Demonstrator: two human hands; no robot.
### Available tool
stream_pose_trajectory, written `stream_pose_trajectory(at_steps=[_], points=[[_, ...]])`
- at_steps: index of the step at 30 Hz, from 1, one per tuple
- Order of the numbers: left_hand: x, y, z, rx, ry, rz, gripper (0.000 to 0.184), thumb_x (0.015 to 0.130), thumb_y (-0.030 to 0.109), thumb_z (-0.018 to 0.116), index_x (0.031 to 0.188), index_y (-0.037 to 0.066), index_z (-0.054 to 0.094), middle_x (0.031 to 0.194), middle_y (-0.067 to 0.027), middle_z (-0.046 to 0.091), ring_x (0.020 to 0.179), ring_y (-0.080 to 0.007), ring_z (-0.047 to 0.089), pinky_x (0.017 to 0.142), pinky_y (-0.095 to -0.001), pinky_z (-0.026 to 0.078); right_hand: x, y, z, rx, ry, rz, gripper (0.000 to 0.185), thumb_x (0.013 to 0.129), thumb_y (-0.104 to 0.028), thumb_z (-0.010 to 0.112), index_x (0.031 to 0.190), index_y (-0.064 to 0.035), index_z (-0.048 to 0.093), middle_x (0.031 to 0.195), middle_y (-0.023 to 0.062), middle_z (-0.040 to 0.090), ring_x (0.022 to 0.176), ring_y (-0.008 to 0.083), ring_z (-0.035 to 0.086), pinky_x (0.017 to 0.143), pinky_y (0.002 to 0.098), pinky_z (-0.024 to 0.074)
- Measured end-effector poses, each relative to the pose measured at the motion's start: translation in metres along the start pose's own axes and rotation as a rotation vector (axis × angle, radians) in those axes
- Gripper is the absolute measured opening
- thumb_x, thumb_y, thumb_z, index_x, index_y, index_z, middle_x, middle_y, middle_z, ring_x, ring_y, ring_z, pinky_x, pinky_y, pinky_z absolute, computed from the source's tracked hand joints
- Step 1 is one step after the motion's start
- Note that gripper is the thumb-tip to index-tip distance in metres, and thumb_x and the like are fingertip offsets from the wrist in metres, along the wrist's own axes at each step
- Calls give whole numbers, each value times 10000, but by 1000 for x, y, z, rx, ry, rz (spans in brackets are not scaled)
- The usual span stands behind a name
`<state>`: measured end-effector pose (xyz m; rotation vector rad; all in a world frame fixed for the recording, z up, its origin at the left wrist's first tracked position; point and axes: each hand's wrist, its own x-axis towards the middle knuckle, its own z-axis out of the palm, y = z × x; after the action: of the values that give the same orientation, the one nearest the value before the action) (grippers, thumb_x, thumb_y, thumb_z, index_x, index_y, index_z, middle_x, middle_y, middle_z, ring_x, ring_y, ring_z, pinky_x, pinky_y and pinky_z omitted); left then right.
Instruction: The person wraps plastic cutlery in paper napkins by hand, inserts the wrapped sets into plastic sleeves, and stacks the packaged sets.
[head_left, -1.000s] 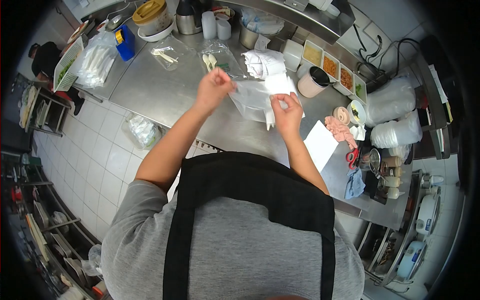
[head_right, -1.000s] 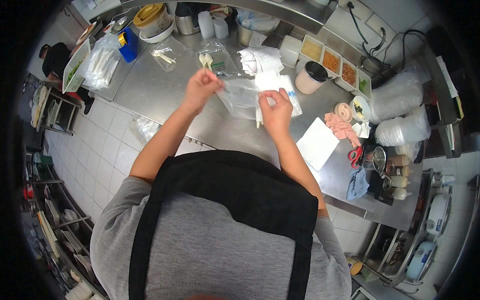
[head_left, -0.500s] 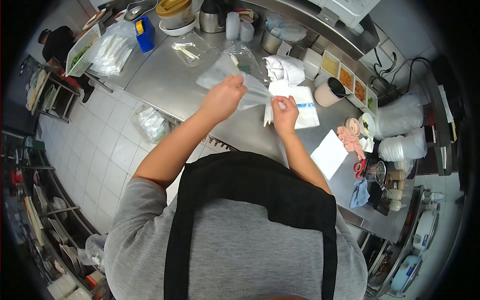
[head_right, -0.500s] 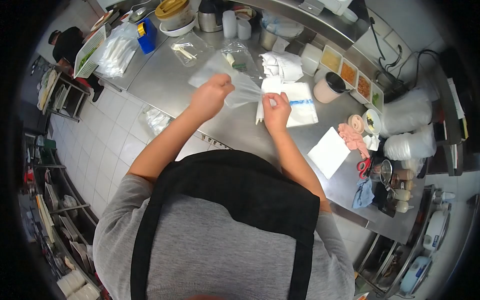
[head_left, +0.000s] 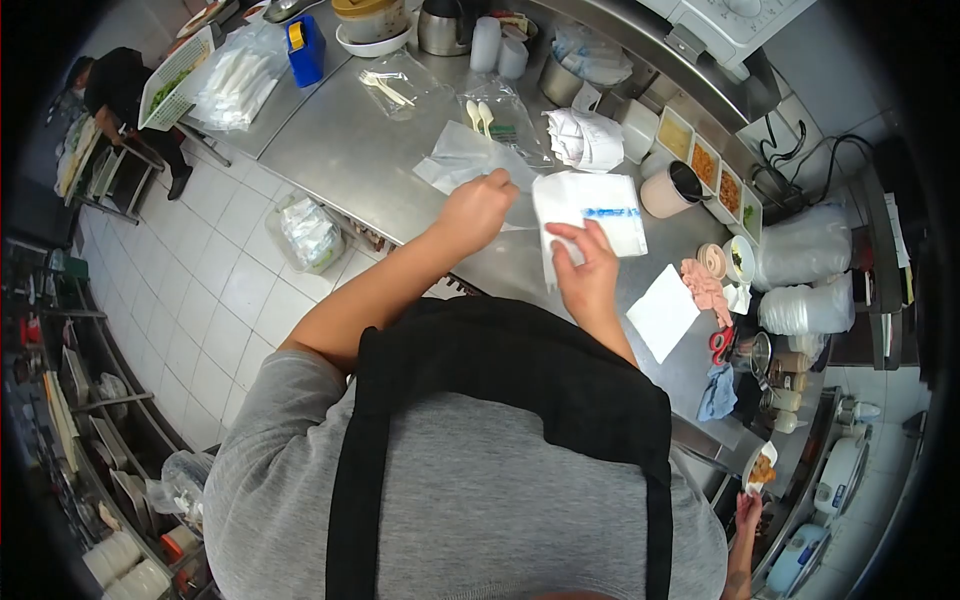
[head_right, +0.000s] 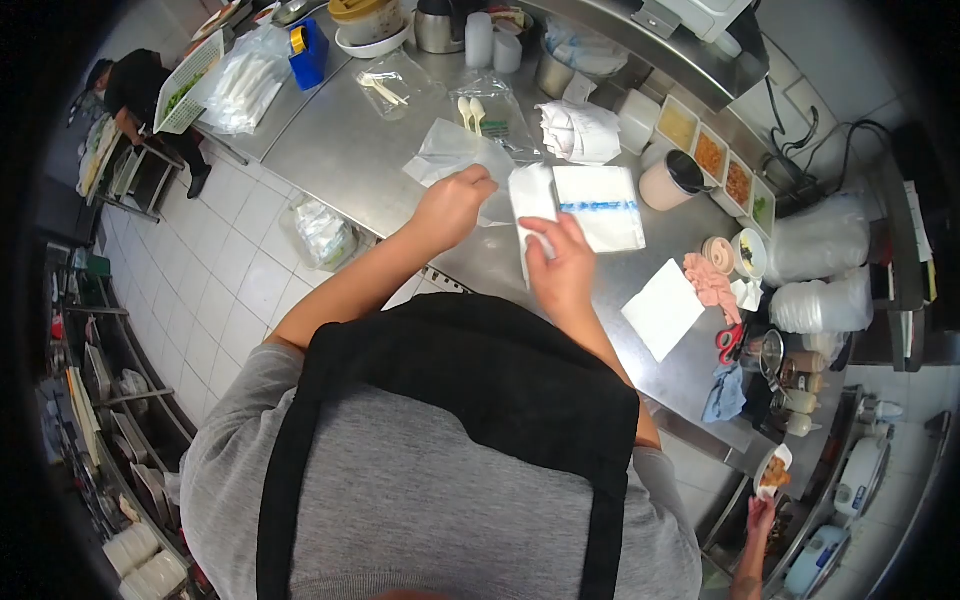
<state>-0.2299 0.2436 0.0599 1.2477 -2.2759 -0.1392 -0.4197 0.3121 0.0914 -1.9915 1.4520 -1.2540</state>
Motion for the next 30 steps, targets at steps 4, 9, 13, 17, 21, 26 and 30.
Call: stream_pose_trajectory(at_steps=[4, 9, 13, 17, 21, 26, 30], points=[[-2, 10, -7, 17, 139, 106, 386, 730, 9, 526, 1106, 41, 608, 1158, -87, 588, 815, -281, 606, 688, -362, 522, -3, 11, 11, -77, -177, 11, 278, 745, -7, 599, 997, -91, 682, 1047, 255, 595, 946, 388, 595, 824, 350, 479], [-14, 38, -22, 115, 98, 141, 496, 714, 30, 542, 1207, 72, 577, 1240, -36, 572, 757, -236, 586, 659, -311, 521, 22, 10, 17, 68, -256, 191, 288, 761, -10, 599, 1039, -49, 661, 1096, 244, 588, 985, 352, 594, 870, 346, 462], [-12, 41, -31, 92, 137, 204, 444, 724, 91, 575, 1166, 60, 598, 1259, -43, 560, 752, -222, 597, 612, -303, 525, 28, 37, 44, 437, -194, 258, 356, 803, -17, 598, 1158, 0, 587, 1209, 159, 569, 1113, 248, 539, 957, 328, 403], [-19, 51, -33, 93, 87, 216, 493, 708, 54, 558, 1200, 81, 586, 1267, -36, 561, 750, -217, 590, 631, -303, 522, 33, 40, 57, 759, -112, 374, 410, 837, -36, 584, 1239, 16, 520, 1278, 101, 536, 1185, 201, 483, 1004, 313, 364], [-20, 59, -29, 7, 120, 315, 550, 693, 34, 560, 1241, 84, 558, 1292, -38, 546, 778, -220, 589, 642, -309, 524, 39, 44, 59, 758, -261, 282, 426, 863, -63, 551, 1279, 4, 489, 1310, 99, 509, 1191, 193, 476, 999, 302, 372], [-35, 73, -26, -114, -82, 386, 608, 679, 40, 592, 1281, 80, 515, 1315, -52, 517, 815, -234, 597, 665, -332, 530, 45, 72, 56, 1062, -426, 335, 459, 869, -110, 562, 1307, -14, 464, 1312, 107, 495, 1199, 214, 475, 994, 328, 382], [-47, 70, -23, -319, -224, 494, 611, 709, 60, 637, 1302, 97, 495, 1319, -93, 500, 954, -257, 593, 770, -331, 520, 40, 38, 46, 792, -324, 441, 534, 845, -177, 618, 1327, -28, 445, 1303, 101, 494, 1192, 239, 480, 991, 353, 383]])
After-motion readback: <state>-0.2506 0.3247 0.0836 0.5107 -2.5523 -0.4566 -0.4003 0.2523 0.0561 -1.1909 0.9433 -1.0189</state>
